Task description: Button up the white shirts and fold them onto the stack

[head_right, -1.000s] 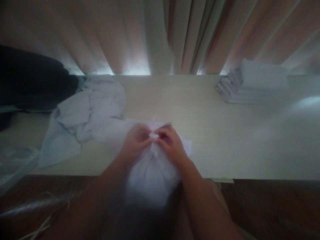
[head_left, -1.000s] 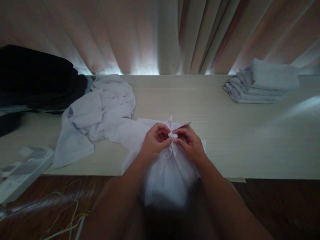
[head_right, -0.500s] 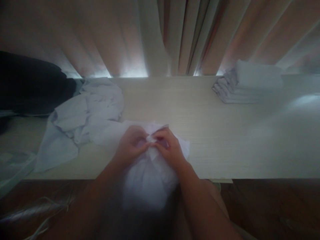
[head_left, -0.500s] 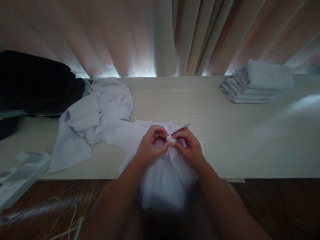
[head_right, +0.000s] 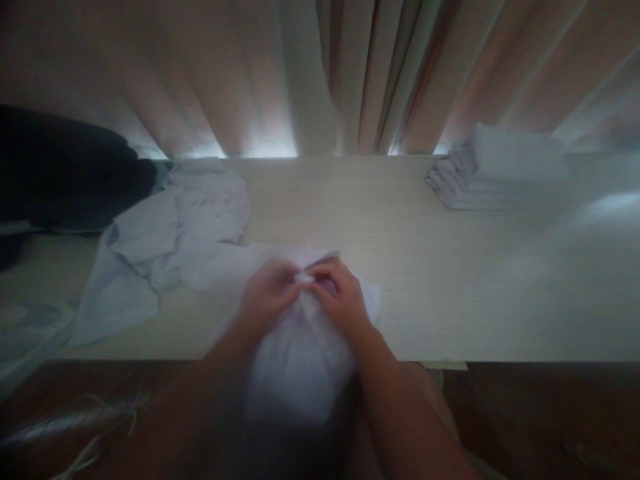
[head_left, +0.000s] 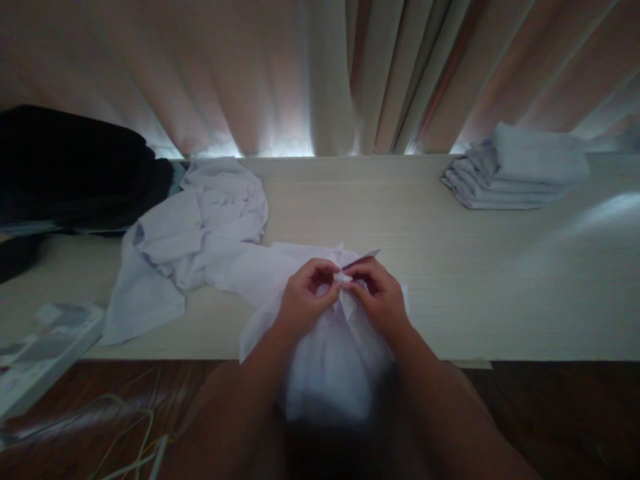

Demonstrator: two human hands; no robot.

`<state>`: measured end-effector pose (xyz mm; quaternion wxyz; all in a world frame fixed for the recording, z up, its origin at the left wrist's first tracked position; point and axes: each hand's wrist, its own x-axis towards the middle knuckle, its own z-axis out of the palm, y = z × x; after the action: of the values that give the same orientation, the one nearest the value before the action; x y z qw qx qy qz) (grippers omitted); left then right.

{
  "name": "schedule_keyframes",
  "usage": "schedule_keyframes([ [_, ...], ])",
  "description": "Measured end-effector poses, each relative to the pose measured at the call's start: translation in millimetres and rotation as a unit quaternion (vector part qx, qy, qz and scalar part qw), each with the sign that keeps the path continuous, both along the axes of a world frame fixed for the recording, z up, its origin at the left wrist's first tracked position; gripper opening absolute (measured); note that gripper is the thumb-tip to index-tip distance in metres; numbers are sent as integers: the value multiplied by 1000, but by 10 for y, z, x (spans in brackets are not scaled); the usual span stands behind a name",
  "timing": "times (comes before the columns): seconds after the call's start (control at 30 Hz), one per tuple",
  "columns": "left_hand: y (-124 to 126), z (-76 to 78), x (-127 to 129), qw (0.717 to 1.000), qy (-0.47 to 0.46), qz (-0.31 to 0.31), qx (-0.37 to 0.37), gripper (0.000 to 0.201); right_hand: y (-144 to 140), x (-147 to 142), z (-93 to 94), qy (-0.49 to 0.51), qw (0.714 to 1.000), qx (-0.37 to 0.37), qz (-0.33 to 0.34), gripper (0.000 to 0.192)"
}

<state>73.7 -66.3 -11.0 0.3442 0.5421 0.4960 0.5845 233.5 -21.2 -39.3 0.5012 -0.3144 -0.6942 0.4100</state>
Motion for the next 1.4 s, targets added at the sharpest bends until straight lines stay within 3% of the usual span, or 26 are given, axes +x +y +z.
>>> schedule_keyframes([
  [0.13, -15, -32, 38, 999, 12, 25, -16, 14, -40, -55, -6, 65, 991, -109, -34, 20],
  [0.33, -41, -127, 120, 998, 26, 57, -15, 8, -34, -41, -3, 40, 980, -186, -56, 21],
  [0.5, -14, -97, 165, 989, -93, 51, -102, 19, -51, 4, -50, 39, 976, -202, -72, 22],
  [0.7, 9, -126, 106, 965, -153, 15, -212, 21, -86, -37, -48, 28, 980, -185, -72, 25],
  [0.97, 13, -216, 117, 953, -196, 10, -231, 21, -137, -38, -10, -103, 974, -148, -140, 29],
  [1.2, -10, -202, 166, 935, -252, -11, -250, 22, -125, 56, -71, -73, 974, -198, -78, 27],
  [1.4, -8, -257, 190, 918, -300, -25, -257, 21, -119, 44, -62, -75, 971, -217, -67, 26],
])
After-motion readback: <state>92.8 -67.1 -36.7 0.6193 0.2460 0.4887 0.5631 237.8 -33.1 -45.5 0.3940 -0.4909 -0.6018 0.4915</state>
